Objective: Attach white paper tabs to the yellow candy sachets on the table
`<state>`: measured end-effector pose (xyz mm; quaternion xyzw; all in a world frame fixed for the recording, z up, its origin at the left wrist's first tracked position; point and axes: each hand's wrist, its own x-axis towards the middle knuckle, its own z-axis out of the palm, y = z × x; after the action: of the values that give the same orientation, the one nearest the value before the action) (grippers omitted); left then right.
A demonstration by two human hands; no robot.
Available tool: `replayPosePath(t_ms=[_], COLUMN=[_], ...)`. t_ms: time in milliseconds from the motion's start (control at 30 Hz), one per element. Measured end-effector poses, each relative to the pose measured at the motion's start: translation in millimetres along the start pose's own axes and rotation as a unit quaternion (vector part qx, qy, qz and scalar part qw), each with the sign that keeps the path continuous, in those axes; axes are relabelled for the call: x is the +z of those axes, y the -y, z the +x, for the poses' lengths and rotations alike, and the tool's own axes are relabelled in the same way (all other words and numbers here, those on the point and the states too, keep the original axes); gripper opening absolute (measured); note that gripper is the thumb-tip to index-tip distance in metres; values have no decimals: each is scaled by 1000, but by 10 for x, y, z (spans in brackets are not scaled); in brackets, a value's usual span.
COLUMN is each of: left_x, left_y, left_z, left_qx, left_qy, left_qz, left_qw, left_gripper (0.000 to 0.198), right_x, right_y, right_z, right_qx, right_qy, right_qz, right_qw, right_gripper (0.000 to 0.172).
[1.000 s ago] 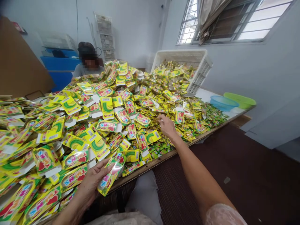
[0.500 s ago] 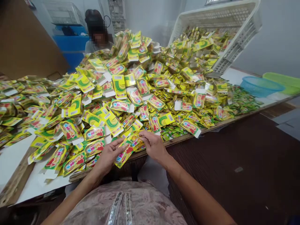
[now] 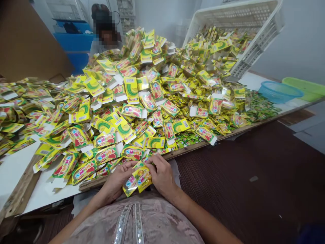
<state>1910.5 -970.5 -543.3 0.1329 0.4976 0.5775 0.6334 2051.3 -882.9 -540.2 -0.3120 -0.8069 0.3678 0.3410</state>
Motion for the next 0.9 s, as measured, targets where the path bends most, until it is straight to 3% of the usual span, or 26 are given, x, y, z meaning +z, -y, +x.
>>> replayPosePath(t_ms=[133, 267, 367, 467, 533, 600, 667, 767, 900], left_x=[-31, -8, -16, -66, -98, -112, -108, -106, -189], left_y=[95, 160, 242, 341, 396, 424, 407, 274, -73], left_z=[-102, -110, -76, -31, -6, 1, -15, -67, -111], left_qx=[-27, -44, -77, -122, -148, -161, -159, -110, 33], left_qy=[47, 65, 63, 47, 40, 45, 57, 56, -39], left_qz=[1, 5, 17, 45, 62, 68, 59, 31, 1], left_qw=[999, 997, 995, 990, 986, 983, 984, 992, 999], left_gripper=[44, 44, 46, 47, 46, 46, 47, 48, 49], right_x=[-62, -175, -207, -188, -172, -180, -227, -359, -534], right_y=[29, 46, -31, -202, -325, -417, -467, -487, -506], right_z=[-280, -404, -484, -588, -672, -747, -787, -747, -567], right_qx=[116, 242, 322, 385, 412, 427, 421, 371, 305], right_qy=[21, 79, 156, 233, 234, 212, 192, 158, 100], right_qz=[79, 132, 163, 244, 303, 332, 325, 268, 158], right_qw=[990, 958, 919, 859, 827, 814, 825, 875, 934], right_gripper=[16, 40, 55, 58, 56, 54, 51, 45, 39])
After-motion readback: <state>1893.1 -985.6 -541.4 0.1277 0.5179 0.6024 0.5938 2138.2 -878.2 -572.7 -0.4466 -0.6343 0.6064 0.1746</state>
